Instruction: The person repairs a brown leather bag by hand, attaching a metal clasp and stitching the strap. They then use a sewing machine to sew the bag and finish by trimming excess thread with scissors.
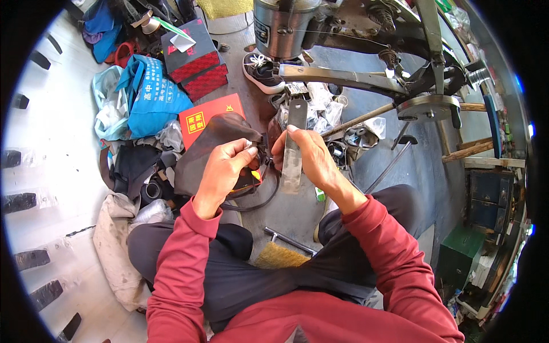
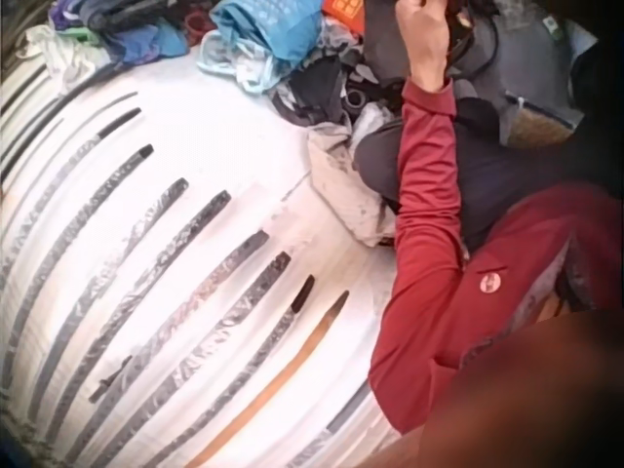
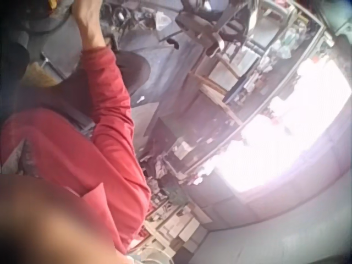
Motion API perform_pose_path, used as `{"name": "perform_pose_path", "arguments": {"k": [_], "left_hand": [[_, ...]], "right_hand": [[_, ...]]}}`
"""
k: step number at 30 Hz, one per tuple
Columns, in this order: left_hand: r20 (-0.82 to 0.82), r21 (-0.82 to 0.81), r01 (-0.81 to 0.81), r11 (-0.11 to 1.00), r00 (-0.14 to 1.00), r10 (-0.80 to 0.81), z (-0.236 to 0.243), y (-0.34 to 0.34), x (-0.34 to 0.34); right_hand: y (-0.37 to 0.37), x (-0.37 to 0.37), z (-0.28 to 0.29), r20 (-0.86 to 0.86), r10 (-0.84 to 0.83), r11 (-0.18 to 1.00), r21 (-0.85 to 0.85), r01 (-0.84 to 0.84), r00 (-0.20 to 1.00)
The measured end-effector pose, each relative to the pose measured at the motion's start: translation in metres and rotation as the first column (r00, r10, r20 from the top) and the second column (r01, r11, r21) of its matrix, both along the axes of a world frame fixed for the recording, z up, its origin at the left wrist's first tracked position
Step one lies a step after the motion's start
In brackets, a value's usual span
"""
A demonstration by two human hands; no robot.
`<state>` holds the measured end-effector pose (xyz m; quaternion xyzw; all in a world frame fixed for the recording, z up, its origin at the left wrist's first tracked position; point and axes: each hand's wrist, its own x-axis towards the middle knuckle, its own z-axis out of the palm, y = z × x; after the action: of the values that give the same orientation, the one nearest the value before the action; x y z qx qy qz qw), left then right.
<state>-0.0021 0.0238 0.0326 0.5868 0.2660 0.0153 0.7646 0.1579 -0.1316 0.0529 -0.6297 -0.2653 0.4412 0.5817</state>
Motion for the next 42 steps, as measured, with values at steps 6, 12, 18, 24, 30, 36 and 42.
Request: {"name": "perform_pose_path", "arguments": {"k": [6, 12, 18, 24, 30, 36, 42], "left_hand": [[0.007, 0.014, -0.033, 0.999, 0.999, 0.033, 0.004, -0.004, 0.003], [0.009, 0.081, -0.012, 0.997, 1.0, 0.011, -0.003, -0.009, 0.004], [0.048, 0.058, 0.032, 0.998, 0.998, -0.035, -0.015, -0.006, 0.003], [0.025, 0.077, 0.014, 0.997, 1.0, -0.016, -0.017, -0.007, 0.002], [0.018, 0.116, -0.021, 0.993, 1.0, 0.019, -0.013, -0.009, 0.004], [0.0, 0.13, -0.007, 0.991, 1.0, 0.007, -0.014, -0.011, 0.002], [0.01, 0.126, -0.044, 0.991, 0.999, 0.043, -0.021, -0.016, 0.005]], "right_hand": [[-0.001, -0.009, 0.014, 0.34, -0.132, 0.978, 0.196, 0.067, 0.931], [-0.006, -0.013, 0.013, 0.425, -0.157, 0.962, 0.269, 0.041, 0.891], [0.0, -0.011, 0.008, 0.673, -0.167, 0.964, 0.264, -0.022, 0.721], [0.0, -0.018, 0.018, 0.602, -0.126, 0.988, 0.151, 0.043, 0.789], [0.001, -0.017, 0.018, 0.628, -0.143, 0.985, 0.167, 0.046, 0.765], [-0.001, -0.016, 0.015, 0.64, -0.011, 0.995, 0.086, -0.057, 0.768], [0.001, -0.019, 0.01, 0.679, 0.002, 0.999, 0.03, -0.031, 0.735]]}}
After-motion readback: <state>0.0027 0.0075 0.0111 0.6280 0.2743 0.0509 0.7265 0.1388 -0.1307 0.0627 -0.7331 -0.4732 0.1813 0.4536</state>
